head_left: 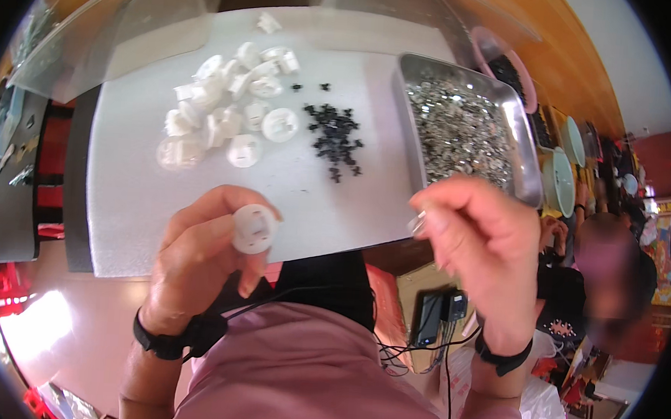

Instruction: Assembling small white plastic circular components by manually inserting metal rings and black plastic bits.

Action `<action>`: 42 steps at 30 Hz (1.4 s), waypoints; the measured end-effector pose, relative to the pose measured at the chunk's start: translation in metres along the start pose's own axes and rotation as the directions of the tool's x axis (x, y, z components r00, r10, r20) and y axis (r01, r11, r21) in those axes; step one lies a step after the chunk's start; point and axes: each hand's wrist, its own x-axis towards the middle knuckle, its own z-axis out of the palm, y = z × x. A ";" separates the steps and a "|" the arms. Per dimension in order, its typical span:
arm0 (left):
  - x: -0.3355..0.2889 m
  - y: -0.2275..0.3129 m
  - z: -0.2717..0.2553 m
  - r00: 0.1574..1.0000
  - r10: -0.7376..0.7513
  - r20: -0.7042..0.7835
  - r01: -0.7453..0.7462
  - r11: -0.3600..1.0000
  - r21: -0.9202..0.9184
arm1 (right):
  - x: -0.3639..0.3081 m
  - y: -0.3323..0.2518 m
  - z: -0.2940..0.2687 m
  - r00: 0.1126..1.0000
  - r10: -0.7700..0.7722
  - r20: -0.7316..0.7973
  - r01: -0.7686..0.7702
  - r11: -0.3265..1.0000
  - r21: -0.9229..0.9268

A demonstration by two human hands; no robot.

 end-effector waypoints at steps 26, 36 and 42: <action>-0.003 0.007 0.003 0.996 -0.071 -0.062 0.075 0.995 0.067 | 0.033 0.028 0.086 0.837 -0.545 0.048 0.543 0.815 -0.204; -0.004 0.005 -0.006 0.997 -0.063 0.046 0.064 0.998 -0.027 | 0.031 0.033 0.090 0.814 -0.575 0.075 0.580 0.801 -0.151; -0.005 0.004 -0.006 0.997 -0.031 0.064 0.034 0.999 -0.038 | 0.030 0.038 0.095 0.842 -0.538 0.042 0.540 0.837 -0.092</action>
